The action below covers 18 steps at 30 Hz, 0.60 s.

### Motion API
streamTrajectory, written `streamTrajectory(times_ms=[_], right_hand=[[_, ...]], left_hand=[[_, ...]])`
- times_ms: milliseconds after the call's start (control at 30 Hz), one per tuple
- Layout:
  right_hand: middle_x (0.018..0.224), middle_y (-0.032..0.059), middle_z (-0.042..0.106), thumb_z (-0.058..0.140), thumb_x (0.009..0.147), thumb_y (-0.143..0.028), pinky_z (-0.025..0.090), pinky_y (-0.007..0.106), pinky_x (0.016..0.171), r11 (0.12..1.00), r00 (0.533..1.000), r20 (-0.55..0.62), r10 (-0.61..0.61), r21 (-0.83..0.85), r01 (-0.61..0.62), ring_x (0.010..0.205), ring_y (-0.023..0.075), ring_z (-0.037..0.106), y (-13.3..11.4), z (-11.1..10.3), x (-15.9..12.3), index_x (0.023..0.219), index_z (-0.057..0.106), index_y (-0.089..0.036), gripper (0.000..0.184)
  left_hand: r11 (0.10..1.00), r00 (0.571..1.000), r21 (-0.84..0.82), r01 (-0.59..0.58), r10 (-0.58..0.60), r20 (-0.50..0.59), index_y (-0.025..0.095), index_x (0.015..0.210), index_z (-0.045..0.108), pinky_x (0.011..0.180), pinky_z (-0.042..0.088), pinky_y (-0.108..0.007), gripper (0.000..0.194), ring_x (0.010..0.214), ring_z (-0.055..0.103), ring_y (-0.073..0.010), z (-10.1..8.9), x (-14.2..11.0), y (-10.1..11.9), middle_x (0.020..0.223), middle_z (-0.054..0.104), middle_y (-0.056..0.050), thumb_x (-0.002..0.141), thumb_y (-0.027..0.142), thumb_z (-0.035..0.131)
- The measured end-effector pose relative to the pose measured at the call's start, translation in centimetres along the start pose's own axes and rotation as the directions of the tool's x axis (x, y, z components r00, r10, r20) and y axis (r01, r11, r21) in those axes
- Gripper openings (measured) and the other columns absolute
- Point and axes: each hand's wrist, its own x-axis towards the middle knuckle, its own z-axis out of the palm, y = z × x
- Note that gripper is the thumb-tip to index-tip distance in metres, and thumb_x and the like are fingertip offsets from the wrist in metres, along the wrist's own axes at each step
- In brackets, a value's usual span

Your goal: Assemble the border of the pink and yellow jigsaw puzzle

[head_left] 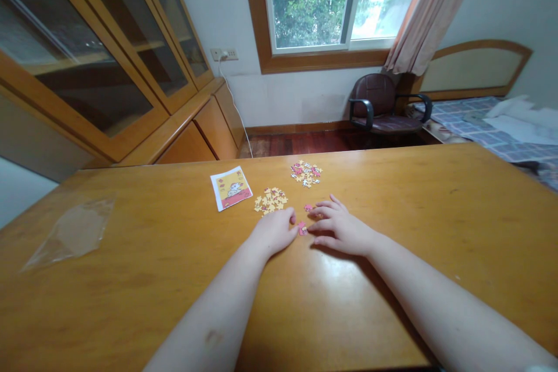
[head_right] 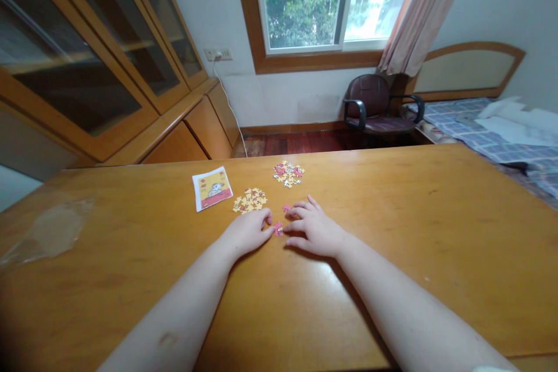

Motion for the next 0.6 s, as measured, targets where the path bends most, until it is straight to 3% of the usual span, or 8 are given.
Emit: streamTrajectory(times_ms=[133,233,333,433,600], right_hand=[[0.106,0.0051,0.066,0.053,0.090,-0.038,0.020,0.051,0.109,0.982,0.973,-0.168,0.159,-0.076,-0.173,0.102,0.0207,0.054,0.8,-0.1,0.0,0.100,0.070,-0.027,0.023],[0.096,0.0066,0.068,0.051,0.091,-0.031,0.035,0.041,0.097,0.934,0.922,-0.235,0.308,-0.109,-0.340,0.092,0.0204,0.056,1.8,0.0,0.1,0.093,0.070,-0.021,0.022],[0.092,0.0072,0.068,0.052,0.088,-0.025,0.038,0.034,0.086,0.875,0.862,-0.259,0.435,-0.107,-0.473,0.090,0.0206,0.056,2.5,0.1,0.1,0.087,0.069,-0.019,0.019],[0.092,0.0063,0.067,0.053,0.087,-0.023,0.037,0.032,0.084,0.844,0.832,-0.259,0.491,-0.095,-0.528,0.091,0.0203,0.056,2.9,0.1,0.2,0.086,0.069,-0.020,0.017],[0.091,0.0056,0.067,0.054,0.087,-0.026,0.037,0.031,0.083,0.853,0.836,-0.250,0.488,-0.065,-0.518,0.090,0.0198,0.056,2.9,0.2,0.3,0.085,0.069,-0.020,0.016]], left_hand=[[1.000,1.000,-0.022,-0.003,0.003,-0.011,0.022,0.092,0.060,0.065,0.042,-0.028,0.024,0.079,0.063,-0.0206,-0.2,-0.1,0.2,0.088,0.068,-0.005,0.083,0.044,0.054],[0.999,0.999,-0.028,-0.030,0.029,-0.014,0.023,0.099,0.060,0.066,0.042,-0.028,0.031,0.082,0.064,-0.0219,-0.3,-0.3,0.3,0.089,0.068,-0.005,0.082,0.048,0.054],[0.999,0.999,-0.021,-0.045,0.045,0.002,0.024,0.101,0.060,0.066,0.042,-0.028,0.034,0.084,0.064,-0.0226,-0.3,-0.4,0.4,0.089,0.068,-0.005,0.078,0.048,0.059],[0.998,0.998,-0.015,-0.054,0.054,0.014,0.025,0.099,0.060,0.066,0.042,-0.028,0.031,0.085,0.064,-0.0224,-0.4,-0.4,0.4,0.090,0.068,-0.004,0.077,0.046,0.060],[0.998,0.998,-0.008,-0.062,0.063,0.030,0.024,0.094,0.061,0.063,0.041,-0.027,0.026,0.081,0.064,-0.0216,-0.4,-0.4,0.5,0.086,0.068,-0.003,0.078,0.045,0.059]])
